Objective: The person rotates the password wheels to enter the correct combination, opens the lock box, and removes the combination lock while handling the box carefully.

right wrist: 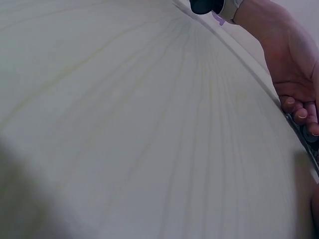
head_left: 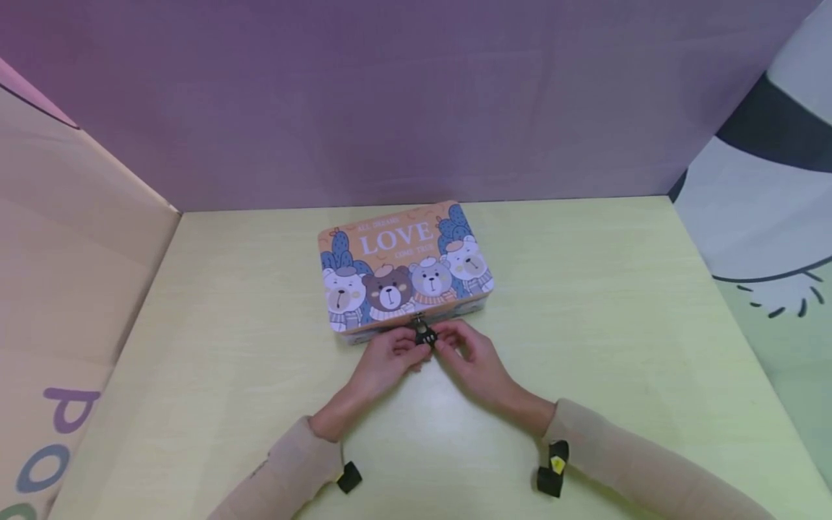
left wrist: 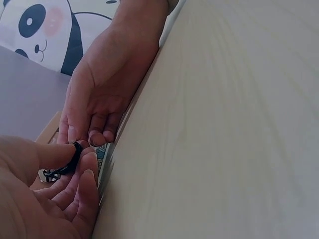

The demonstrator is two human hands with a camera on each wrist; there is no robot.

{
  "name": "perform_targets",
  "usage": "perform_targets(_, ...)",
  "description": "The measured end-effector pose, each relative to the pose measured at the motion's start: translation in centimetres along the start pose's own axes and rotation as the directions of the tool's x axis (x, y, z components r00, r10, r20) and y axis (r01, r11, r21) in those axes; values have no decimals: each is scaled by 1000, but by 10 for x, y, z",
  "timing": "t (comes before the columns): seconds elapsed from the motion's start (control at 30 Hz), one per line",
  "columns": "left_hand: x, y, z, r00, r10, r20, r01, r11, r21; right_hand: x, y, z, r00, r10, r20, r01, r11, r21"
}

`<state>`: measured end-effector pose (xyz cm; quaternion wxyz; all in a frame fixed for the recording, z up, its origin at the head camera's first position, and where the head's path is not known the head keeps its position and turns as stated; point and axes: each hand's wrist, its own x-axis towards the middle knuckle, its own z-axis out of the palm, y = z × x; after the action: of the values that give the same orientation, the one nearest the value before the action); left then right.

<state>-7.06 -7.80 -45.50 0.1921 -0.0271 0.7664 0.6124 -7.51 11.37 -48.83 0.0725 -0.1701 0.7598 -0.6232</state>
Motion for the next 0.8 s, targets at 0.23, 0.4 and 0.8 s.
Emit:
perform_targets(0.23,1,0,0,1000,-12,5,12,1000,-1,0,1,0,1000,1,2,-1,1000,7)
perform_targets(0.4,1,-1,0,1000,-18,7,18,1000,-15,0,0,0,1000,5,1,-5,1000,6)
perform_targets(0.8,2,-1,0,1000,-23,13,24,1000,-19,0,0,0,1000,-8,-4,8,1000,17)
